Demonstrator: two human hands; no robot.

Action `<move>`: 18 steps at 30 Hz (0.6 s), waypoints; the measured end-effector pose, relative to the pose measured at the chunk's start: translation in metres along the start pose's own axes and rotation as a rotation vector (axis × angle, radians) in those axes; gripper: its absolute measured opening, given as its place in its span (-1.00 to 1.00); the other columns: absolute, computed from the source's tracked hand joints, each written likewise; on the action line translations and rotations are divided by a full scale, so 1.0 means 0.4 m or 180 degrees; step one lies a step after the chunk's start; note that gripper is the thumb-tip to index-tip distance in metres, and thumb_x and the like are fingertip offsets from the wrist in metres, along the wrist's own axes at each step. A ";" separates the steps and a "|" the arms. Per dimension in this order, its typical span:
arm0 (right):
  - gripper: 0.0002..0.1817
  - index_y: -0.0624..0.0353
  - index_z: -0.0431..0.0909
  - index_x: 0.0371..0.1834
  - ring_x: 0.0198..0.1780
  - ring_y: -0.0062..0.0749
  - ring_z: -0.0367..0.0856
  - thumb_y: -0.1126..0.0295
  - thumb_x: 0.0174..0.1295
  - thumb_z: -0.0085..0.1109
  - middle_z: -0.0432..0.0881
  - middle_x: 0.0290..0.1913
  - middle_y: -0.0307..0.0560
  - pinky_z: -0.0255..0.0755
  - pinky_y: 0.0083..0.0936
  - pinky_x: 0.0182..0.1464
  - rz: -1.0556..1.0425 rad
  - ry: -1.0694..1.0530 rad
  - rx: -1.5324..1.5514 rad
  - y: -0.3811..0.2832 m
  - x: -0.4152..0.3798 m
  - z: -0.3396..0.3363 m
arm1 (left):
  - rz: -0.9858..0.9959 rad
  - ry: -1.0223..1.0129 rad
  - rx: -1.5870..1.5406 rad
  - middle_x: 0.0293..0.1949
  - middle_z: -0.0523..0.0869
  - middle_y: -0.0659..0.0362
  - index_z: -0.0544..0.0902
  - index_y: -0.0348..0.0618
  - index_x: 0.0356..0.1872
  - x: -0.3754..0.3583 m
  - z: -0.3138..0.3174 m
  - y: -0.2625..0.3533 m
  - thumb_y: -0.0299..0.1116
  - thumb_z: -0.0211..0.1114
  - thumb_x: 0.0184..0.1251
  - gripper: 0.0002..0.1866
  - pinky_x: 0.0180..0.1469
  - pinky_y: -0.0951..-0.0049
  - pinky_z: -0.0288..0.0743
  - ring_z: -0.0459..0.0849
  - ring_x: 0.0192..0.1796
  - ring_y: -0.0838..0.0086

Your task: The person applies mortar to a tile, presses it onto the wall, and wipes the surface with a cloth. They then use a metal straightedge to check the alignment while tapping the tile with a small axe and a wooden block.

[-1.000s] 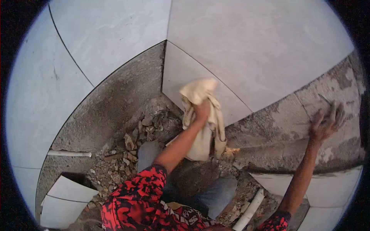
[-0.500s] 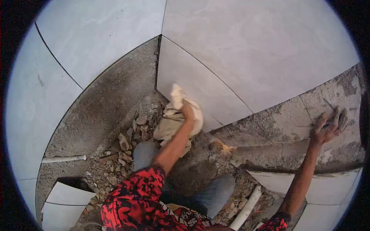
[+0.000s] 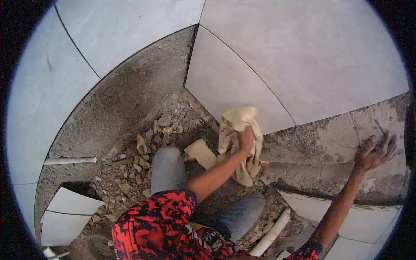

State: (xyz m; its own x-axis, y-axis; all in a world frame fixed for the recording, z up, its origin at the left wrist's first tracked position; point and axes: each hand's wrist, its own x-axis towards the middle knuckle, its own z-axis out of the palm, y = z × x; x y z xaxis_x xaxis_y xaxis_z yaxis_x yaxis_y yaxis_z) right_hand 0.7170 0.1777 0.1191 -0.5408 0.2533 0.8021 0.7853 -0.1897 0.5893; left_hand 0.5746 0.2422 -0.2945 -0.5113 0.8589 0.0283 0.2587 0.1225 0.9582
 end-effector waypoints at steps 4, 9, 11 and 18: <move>-0.61 0.18 0.46 0.09 0.22 -0.06 0.29 0.21 0.28 0.03 0.41 0.18 0.05 0.11 -0.12 0.25 -0.0332 0.0075 0.0078 0.002 0.014 -0.007 | -0.3071 -0.0421 -0.2624 -0.40 0.47 0.13 0.45 -0.23 -0.34 0.132 0.014 -0.162 -0.17 -0.06 0.39 -0.69 -0.24 0.20 0.36 0.46 -0.31 0.30; -0.59 0.11 0.48 0.08 0.19 -0.05 0.34 0.16 0.22 0.08 0.45 0.15 0.04 0.05 -0.09 0.31 -0.0299 0.0286 0.0353 -0.003 0.019 0.003 | -0.3189 -0.1096 -0.3366 -0.25 0.56 0.16 0.50 -0.12 -0.06 0.003 0.014 -0.340 -0.03 -0.16 0.42 -0.59 -0.16 0.19 0.45 0.55 -0.24 0.35; -0.60 0.10 0.48 0.08 0.19 -0.08 0.34 0.16 0.22 0.08 0.45 0.15 0.03 0.04 -0.10 0.32 -0.0336 0.0347 0.0408 -0.007 0.019 0.004 | -0.3371 -0.2119 -0.2196 -0.16 0.59 0.16 0.49 -0.10 0.02 -0.015 0.000 -0.423 -0.09 -0.15 0.42 -0.61 -0.11 0.27 0.49 0.58 -0.17 0.36; -0.57 0.02 0.48 0.12 0.21 -0.23 0.34 0.12 0.22 0.08 0.48 0.15 -0.13 0.02 -0.14 0.33 -0.0225 0.0261 0.0136 0.054 -0.029 0.032 | -0.1425 -0.4379 0.0129 -0.46 0.57 0.14 0.53 -0.21 -0.28 -0.034 -0.252 -0.488 -0.18 0.09 0.31 -0.73 -0.37 0.30 0.44 0.49 -0.48 0.43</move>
State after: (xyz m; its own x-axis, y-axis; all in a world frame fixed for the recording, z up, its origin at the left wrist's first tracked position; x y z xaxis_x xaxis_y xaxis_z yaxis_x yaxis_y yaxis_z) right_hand 0.7441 0.1829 0.1215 -0.6168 0.1860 0.7648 0.7554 -0.1331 0.6416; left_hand 0.4482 0.1566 -0.4534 0.6180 0.5312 -0.5796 0.3259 0.4977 0.8038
